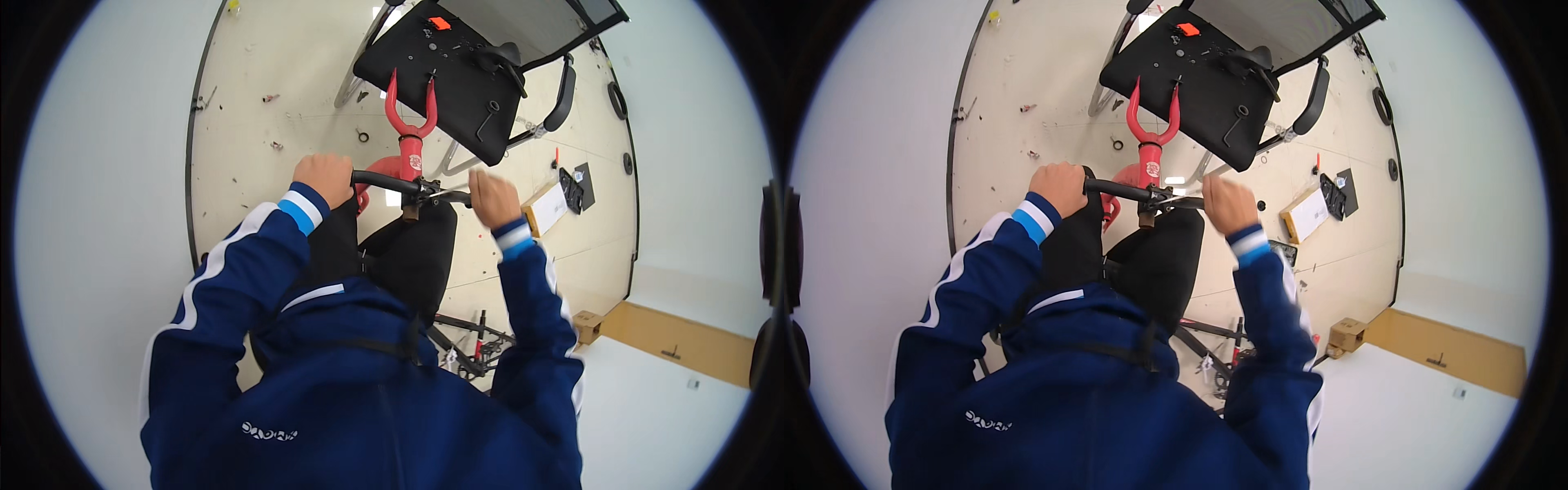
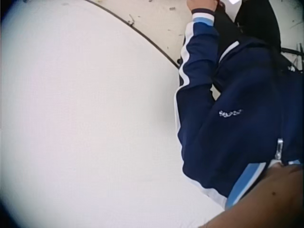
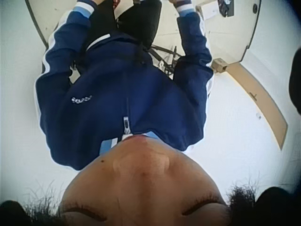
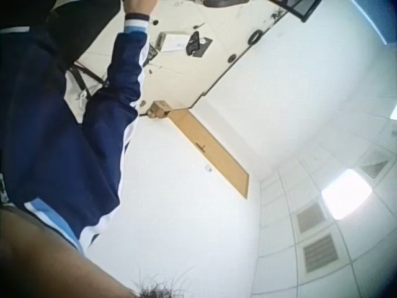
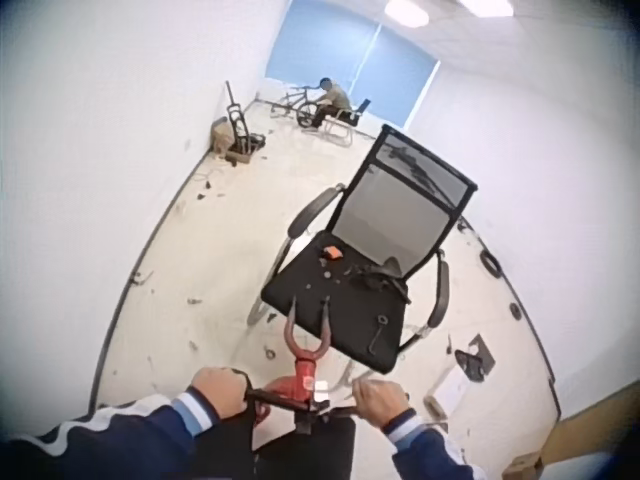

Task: The person assembles a bicycle handlebar by attaching and tightening components using an Allen key and other tools. They secure the handlebar to the stem, adjust bolts, and ensure the assembly is stable.

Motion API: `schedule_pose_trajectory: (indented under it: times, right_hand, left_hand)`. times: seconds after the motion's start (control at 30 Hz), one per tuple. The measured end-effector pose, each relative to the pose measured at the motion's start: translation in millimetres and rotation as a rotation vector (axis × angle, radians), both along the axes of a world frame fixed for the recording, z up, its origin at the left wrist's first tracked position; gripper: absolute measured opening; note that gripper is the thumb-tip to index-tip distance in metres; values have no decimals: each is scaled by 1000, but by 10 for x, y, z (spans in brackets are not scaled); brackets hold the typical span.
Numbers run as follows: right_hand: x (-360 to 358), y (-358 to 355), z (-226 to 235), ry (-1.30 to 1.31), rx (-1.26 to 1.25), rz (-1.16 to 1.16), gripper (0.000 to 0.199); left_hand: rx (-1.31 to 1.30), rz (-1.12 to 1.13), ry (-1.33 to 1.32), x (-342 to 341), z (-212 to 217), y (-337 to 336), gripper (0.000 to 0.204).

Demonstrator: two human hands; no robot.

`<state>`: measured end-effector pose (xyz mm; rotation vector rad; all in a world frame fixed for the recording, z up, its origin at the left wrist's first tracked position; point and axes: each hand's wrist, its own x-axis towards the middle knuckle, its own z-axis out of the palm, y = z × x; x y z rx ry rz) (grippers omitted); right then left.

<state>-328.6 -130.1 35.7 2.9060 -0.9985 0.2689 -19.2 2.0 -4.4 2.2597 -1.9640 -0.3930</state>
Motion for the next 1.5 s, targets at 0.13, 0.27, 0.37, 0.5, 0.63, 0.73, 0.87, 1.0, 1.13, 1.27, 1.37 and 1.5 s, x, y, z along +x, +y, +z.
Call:
schedule_pose_trajectory:
  times: [0.13, 0.27, 0.37, 0.5, 0.63, 0.73, 0.87, 1.0, 1.13, 1.27, 1.37, 1.5]
  right_hand:
    - [-283, 959, 29, -88, 98, -146, 20]
    - [72, 1606, 72, -236, 245, -73, 21]
    - [457, 1671, 184, -253, 304, 117, 29]
    - [1044, 1324, 343, -164, 127, 400, 23]
    - [1441, 579, 522, -36, -69, 500, 17]
    - [1287, 660, 777, 4, 168, 483, 22]
    - [850, 997, 827, 126, 324, 652, 27]
    - [710, 1095, 558, 115, 283, 663, 16]
    - [757, 1044, 557, 116, 242, 665, 14]
    - [1016, 928, 570, 114, 206, 713, 21]
    - [1296, 751, 546, 73, 241, 643, 22]
    - [1513, 217, 416, -13, 299, 396, 12]
  left_hand:
    - [9, 2, -2, 17, 40, 9, 17]
    - [-7, 5, -15, 37, 43, 46, 17]
    - [4, 4, -23, 41, 39, 30, 17]
    - [42, 1, 25, -39, 99, -11, 16]
    - [-40, -23, 125, -178, 89, -4, 6]
    - [38, -16, 133, -158, 56, -3, 18]
    - [54, -18, 133, -61, 79, 41, 19]
    - [41, -33, 144, -110, 47, 22, 19]
    - [39, -17, 151, -69, 26, 21, 18]
    - [49, -6, 126, -64, 70, 20, 17]
    - [79, 7, 124, -77, 87, 20, 16]
    - [84, 11, 125, -97, 105, 7, 19]
